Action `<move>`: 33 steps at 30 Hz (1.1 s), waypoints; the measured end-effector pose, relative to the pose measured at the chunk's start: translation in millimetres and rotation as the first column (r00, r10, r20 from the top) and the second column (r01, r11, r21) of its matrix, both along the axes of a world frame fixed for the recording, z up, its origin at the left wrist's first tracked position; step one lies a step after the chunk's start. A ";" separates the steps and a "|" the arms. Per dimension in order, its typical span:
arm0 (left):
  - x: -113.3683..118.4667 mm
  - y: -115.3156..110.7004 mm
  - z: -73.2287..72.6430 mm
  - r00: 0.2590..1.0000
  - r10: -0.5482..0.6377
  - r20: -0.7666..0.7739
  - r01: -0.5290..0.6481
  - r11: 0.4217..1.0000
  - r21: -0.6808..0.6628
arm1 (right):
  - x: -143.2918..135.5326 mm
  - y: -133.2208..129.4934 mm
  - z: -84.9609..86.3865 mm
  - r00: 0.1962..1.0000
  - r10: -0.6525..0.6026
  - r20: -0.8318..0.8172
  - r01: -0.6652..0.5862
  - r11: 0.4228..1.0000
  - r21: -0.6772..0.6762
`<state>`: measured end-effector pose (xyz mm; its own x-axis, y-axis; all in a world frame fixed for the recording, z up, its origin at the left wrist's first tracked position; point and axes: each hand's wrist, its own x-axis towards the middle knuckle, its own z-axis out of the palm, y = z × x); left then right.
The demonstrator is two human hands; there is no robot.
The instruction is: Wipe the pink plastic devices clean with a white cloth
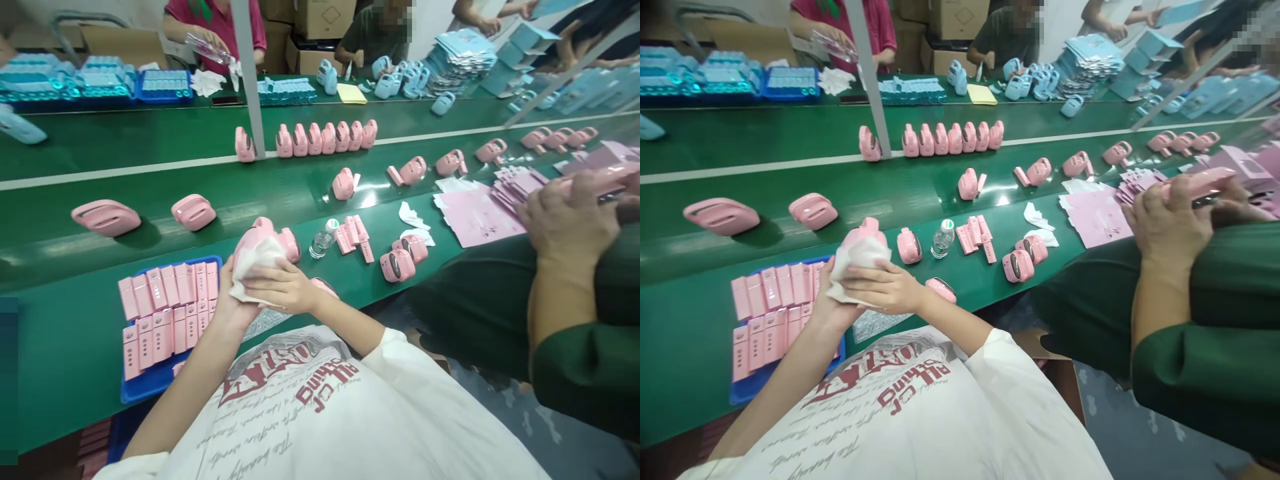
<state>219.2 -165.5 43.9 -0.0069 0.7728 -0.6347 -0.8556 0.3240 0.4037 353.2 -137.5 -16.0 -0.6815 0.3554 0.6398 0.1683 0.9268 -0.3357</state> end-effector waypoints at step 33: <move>-89.8 283.7 -146.4 0.005 -0.075 -0.997 0.083 0.994 -0.074 | 106.2 129.1 45.4 0.273 -0.743 0.611 0.924 0.026 -0.381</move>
<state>129.4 118.2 -102.5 -0.5687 0.8206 -0.0575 0.4251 0.3530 0.8335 459.5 -8.5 29.4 0.3137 0.9434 -0.1078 0.8127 -0.3255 -0.4833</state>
